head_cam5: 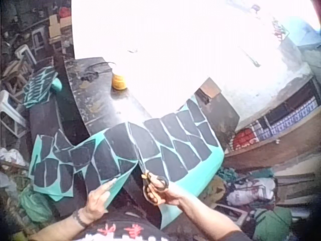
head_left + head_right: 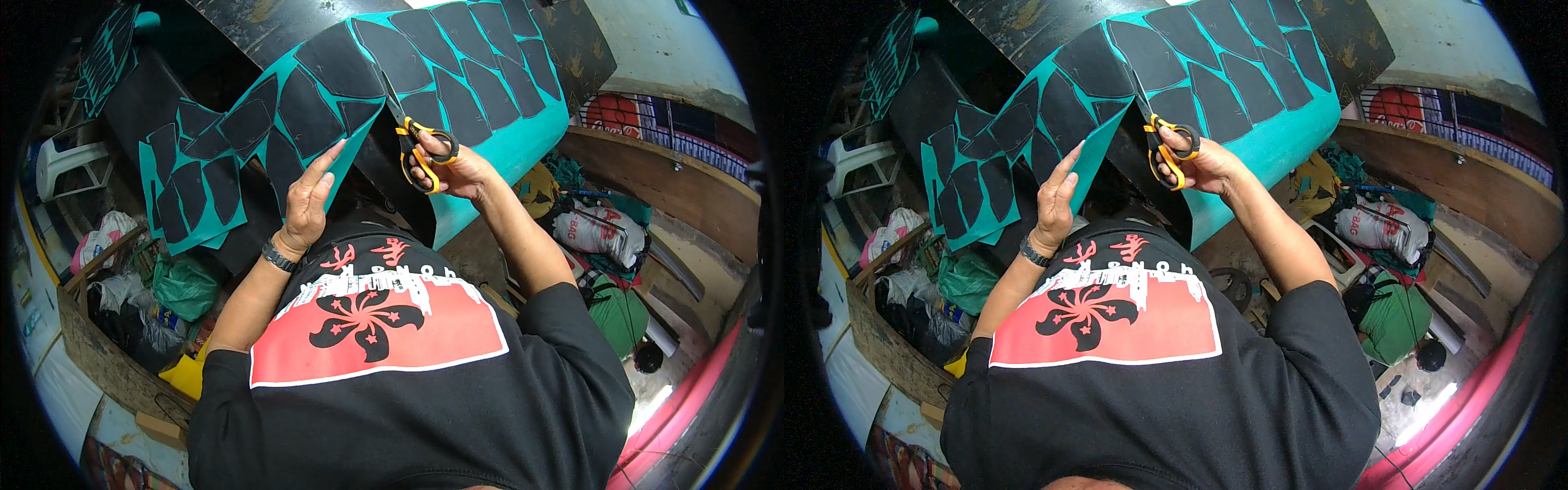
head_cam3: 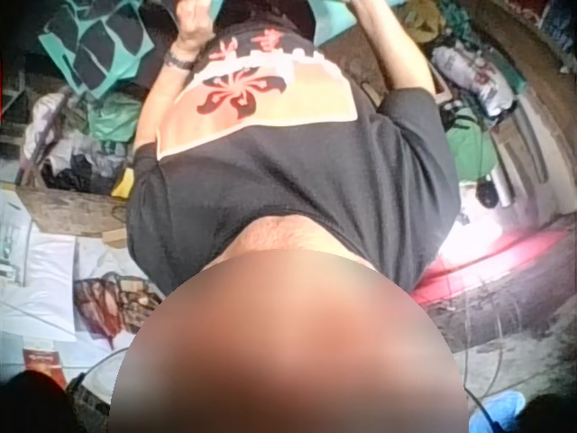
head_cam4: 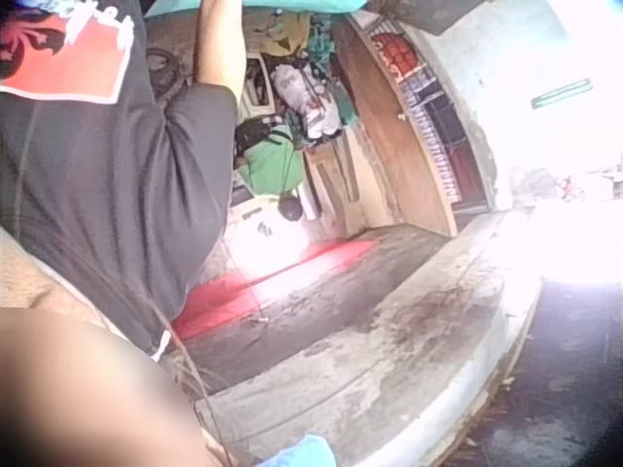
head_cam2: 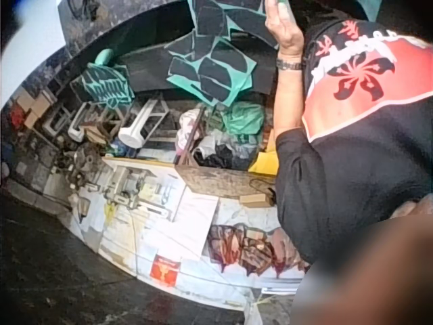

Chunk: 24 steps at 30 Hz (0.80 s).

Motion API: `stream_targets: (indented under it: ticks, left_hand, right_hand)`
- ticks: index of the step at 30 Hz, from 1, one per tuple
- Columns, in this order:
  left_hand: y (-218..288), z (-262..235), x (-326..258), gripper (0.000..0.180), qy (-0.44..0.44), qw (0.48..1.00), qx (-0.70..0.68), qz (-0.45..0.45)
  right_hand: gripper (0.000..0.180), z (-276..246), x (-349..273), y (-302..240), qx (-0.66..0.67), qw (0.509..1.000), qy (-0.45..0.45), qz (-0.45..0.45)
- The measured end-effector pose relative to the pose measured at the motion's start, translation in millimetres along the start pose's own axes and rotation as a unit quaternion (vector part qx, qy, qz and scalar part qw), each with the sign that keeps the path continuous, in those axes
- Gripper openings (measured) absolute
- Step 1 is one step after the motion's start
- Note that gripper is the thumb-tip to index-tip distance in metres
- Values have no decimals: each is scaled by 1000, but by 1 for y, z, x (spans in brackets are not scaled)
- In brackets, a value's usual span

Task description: The person uses yellow-handled scissors to cut a teal foam sheet along pre-drawn black geometric outlines, separating multiple black shapes. After cutting, the person places the cut black pieces onto a separate teal sheet and arranges them in a row.

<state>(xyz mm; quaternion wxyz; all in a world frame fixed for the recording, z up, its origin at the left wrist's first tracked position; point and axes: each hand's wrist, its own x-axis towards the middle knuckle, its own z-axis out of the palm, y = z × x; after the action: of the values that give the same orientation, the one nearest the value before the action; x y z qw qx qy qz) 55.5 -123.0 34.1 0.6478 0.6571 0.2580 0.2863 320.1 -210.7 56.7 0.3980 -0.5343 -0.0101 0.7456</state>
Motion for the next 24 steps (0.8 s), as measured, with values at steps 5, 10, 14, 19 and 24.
stream_targets:
  ticks: [5, 10, 14, 19, 24]
  left_hand:
    - [3, 4, 3, 42, -11, 1000, 7, 15]
    - [4, 5, 8, 42, -37, 999, 15, 25]
    - [2, 5, 9, 42, -57, 998, 20, 30]
    - [1, 2, 9, 42, -42, 999, -3, 17]
    - [-1, 3, 9, 42, -38, 999, 2, 20]
  right_hand:
    - [48, 1, 8, 9, 5, 999, 24, -31]
    - [52, -3, 14, 18, -46, 997, 51, -18]
    - [55, -4, 11, 13, -93, 992, 82, 12]
    - [54, -6, 7, 4, -100, 992, 68, 31]
    - [53, -12, 12, 10, -97, 993, 70, -3]
